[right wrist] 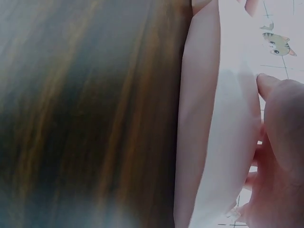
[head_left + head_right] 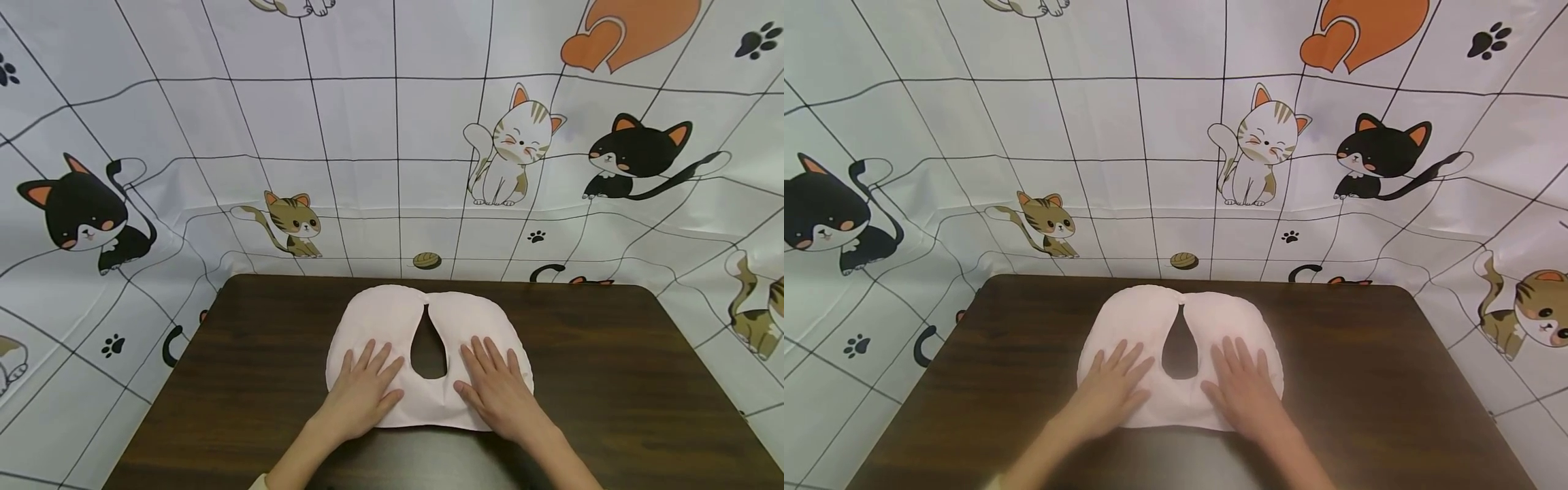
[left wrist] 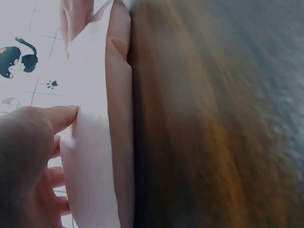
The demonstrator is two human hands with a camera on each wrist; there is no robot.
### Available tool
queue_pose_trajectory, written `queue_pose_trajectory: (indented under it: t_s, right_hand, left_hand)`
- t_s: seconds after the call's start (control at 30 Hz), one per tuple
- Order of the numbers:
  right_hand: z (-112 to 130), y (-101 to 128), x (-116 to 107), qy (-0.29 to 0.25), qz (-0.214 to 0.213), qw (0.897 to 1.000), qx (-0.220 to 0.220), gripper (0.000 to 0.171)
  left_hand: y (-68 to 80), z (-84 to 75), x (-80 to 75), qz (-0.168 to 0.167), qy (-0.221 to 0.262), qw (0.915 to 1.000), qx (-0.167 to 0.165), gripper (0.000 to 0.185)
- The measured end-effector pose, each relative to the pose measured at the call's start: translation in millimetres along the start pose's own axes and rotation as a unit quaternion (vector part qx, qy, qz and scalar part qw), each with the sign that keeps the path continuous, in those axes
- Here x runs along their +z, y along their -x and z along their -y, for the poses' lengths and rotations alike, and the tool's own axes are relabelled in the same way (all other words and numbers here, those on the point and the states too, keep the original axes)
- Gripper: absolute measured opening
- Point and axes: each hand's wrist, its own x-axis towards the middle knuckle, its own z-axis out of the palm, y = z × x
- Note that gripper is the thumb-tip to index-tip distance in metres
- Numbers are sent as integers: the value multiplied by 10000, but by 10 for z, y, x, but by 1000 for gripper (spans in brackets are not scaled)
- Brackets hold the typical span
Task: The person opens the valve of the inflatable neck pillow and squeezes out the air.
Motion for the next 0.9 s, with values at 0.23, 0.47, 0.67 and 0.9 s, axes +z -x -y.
queue_pose_trajectory:
  t_s: [0.23,0.47,0.67,0.9]
  right_hand:
    - [27,25,-26,-42,-145,9999,-53,63]
    - [41,73,-77,43,-284,9996,-76,63]
    - [10,121,-112,57,-303,9995,13,65]
    - [-33,183,-110,71,-245,9996,101,68]
  left_hand:
    - [-20,-23,-47,15,-19,10000,-20,56]
    - [35,-75,-162,-42,-6,10000,20,55]
    - [95,-108,-230,-94,-64,9999,37,55]
    - [134,-108,-207,-202,-181,9996,-67,62]
